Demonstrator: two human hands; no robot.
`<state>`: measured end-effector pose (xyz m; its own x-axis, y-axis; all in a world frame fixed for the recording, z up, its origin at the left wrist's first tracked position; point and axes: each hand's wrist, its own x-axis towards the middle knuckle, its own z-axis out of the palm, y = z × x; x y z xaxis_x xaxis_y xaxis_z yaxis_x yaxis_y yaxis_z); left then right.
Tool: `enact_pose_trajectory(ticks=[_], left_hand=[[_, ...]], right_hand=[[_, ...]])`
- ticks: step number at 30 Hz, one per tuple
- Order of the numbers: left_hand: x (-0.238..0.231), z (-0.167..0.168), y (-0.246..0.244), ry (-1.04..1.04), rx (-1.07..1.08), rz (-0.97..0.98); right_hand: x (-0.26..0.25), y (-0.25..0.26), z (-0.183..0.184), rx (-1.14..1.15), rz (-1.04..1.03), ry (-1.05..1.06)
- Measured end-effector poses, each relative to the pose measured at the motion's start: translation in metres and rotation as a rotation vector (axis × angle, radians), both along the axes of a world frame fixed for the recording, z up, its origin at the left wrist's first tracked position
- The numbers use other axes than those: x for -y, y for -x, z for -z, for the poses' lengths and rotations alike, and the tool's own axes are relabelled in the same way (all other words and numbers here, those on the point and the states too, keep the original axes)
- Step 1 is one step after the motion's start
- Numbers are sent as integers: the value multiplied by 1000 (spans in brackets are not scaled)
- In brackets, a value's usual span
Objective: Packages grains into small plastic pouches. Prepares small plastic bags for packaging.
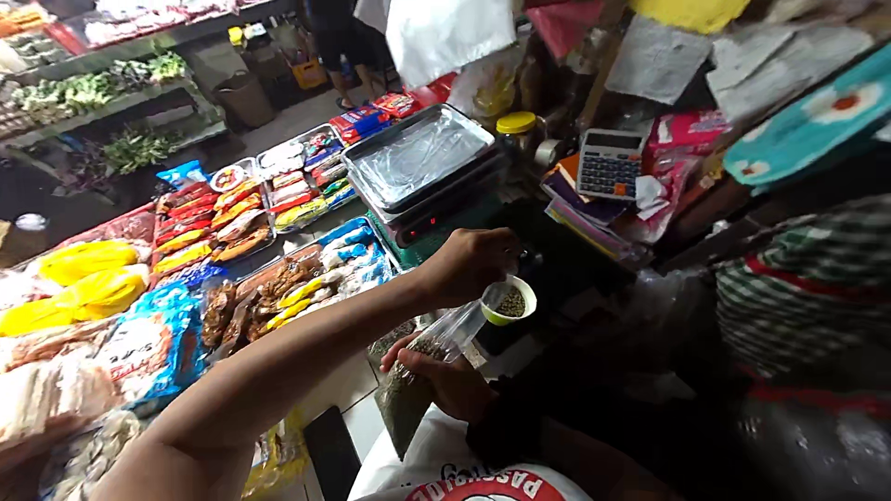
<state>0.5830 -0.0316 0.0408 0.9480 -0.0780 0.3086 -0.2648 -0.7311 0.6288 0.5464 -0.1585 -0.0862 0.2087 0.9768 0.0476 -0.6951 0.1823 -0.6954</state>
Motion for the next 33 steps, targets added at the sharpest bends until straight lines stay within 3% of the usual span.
enact_pose_trajectory(ticks=[9, 22, 33], left_hand=[[4, 32, -54, -78, -609, -31], [1, 37, -68, -120, -607, -54], [-28, 21, -59, 31, -633, -86]], right_hand=[[4, -3, -21, -287, 10, 59], [-8, -19, -35, -335, 68, -6], [-14, -32, -39, -519, 84, -135]])
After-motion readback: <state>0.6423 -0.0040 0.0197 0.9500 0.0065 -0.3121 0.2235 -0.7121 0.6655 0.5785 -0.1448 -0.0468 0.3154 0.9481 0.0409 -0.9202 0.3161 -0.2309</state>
